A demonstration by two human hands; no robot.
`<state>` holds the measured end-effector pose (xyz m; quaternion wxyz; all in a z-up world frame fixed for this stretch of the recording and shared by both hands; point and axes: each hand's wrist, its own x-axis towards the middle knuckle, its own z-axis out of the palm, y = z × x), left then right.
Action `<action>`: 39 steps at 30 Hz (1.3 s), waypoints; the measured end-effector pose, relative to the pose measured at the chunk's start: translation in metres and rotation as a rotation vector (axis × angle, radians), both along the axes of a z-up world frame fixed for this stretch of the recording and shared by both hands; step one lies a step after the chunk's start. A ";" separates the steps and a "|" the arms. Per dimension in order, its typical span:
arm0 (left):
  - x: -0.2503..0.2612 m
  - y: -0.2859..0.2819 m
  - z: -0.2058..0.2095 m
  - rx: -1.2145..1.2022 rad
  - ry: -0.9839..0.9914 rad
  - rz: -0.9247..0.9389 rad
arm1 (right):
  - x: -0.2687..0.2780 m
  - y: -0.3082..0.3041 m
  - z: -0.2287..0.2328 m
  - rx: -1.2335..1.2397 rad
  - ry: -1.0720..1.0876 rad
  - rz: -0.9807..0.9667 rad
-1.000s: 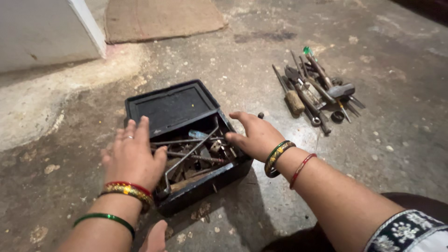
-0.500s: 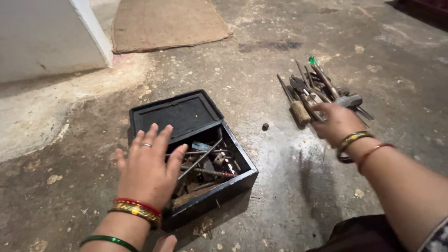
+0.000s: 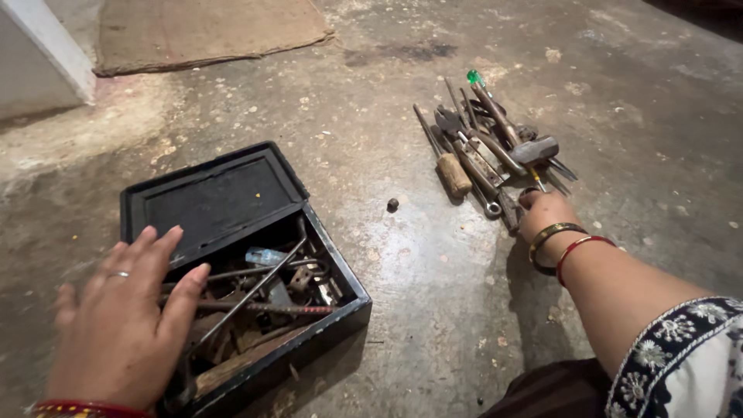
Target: The person sits on the floor and organizes various hand tools by picking them up from the floor and placing them into a black toolbox. The person handles wrenches, pliers, screwdrivers, and a hammer, arranging them inside the box.
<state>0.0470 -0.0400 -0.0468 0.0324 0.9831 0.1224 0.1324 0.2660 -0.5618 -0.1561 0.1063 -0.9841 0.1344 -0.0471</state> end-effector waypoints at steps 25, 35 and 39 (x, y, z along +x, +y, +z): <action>-0.005 0.026 -0.001 -0.201 0.482 0.224 | -0.026 0.055 0.065 0.098 -0.338 0.004; -0.011 0.023 0.003 -0.209 0.505 0.217 | -0.097 0.264 0.130 0.252 -0.303 1.024; -0.012 0.021 0.007 -0.221 0.523 0.220 | -0.146 0.297 0.130 0.127 -0.259 1.320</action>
